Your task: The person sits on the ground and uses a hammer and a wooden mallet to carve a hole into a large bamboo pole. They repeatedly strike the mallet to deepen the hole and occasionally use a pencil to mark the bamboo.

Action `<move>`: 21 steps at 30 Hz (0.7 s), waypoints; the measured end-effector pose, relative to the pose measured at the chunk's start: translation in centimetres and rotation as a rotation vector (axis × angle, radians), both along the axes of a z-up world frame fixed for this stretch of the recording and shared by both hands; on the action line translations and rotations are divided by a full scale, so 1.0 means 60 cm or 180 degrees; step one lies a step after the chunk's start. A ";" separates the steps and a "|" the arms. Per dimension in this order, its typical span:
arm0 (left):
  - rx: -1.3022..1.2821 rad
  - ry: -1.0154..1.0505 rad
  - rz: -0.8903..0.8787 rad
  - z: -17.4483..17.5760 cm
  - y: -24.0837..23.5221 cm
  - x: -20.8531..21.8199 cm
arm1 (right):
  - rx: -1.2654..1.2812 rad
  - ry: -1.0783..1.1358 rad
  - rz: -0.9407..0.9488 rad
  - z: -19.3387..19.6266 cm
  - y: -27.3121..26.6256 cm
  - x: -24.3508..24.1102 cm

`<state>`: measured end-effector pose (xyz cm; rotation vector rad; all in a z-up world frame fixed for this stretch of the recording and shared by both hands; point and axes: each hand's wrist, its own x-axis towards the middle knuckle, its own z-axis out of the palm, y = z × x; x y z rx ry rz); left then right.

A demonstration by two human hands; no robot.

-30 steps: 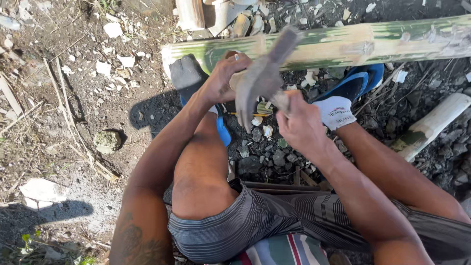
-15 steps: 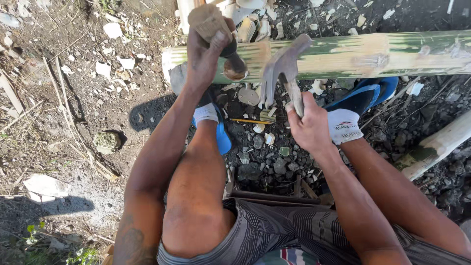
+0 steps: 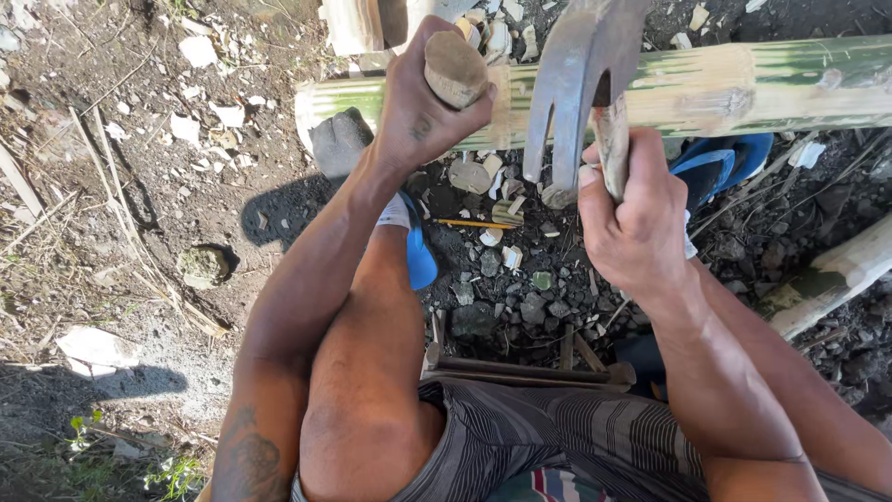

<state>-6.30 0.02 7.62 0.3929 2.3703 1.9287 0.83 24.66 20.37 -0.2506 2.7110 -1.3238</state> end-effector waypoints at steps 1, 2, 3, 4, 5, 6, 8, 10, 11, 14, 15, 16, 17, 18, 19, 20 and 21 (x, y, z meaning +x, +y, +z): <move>-0.0015 -0.0008 0.0030 -0.004 -0.001 0.006 | -0.0054 0.0132 0.0040 0.007 -0.003 0.002; -0.0030 -0.0016 0.0059 -0.007 -0.003 0.011 | 0.0161 -0.0034 0.0191 0.002 -0.014 -0.001; -0.0058 0.0027 0.0094 -0.009 -0.008 0.006 | 0.0364 -0.0149 0.0345 -0.012 -0.032 -0.014; 0.0000 0.0256 0.0034 -0.011 -0.011 0.001 | 0.0568 -0.0264 0.0498 -0.016 -0.042 -0.025; 0.0058 0.0500 -0.0022 -0.013 -0.012 -0.003 | 0.0774 -0.0288 0.0704 -0.011 -0.043 -0.036; 0.0116 0.0743 -0.0080 -0.015 -0.014 -0.003 | 0.0981 -0.0313 0.0909 -0.002 -0.047 -0.047; 0.0240 -0.0221 0.0029 -0.021 -0.021 0.008 | 0.1101 -0.0291 0.1058 0.035 -0.050 -0.059; -0.0088 -0.0780 0.0031 -0.043 -0.023 0.027 | 0.0939 -0.0289 0.0998 0.081 -0.042 -0.044; -0.0496 -0.0803 0.0014 -0.055 -0.019 0.029 | 0.0785 -0.0142 0.0919 0.101 -0.037 -0.037; 0.1060 -0.1128 0.0040 -0.066 -0.037 0.041 | 0.0426 0.0125 0.0702 0.105 -0.039 -0.016; 0.2042 -0.1264 0.0065 -0.062 -0.043 0.047 | 0.0384 0.0110 0.0647 0.076 -0.059 -0.018; 0.1532 -0.0456 0.0048 -0.056 -0.043 0.047 | 0.0342 0.0094 0.0592 0.050 -0.077 -0.019; 0.1010 0.0363 0.0038 -0.051 -0.036 0.044 | 0.0937 0.0065 0.0889 0.025 -0.094 -0.026; 0.0471 0.1173 0.0034 -0.044 -0.033 0.045 | 0.1535 0.0035 0.1179 0.011 -0.104 -0.028; 0.0552 0.0809 0.0053 -0.039 -0.033 0.041 | 0.1522 -0.0097 0.1198 0.009 -0.101 -0.029; 0.0630 0.0443 0.0064 -0.037 -0.031 0.039 | 0.1508 -0.0230 0.1216 0.012 -0.096 -0.033; 0.0713 -0.0036 0.0076 -0.040 -0.028 0.054 | 0.1481 -0.0474 0.1255 0.019 -0.091 -0.027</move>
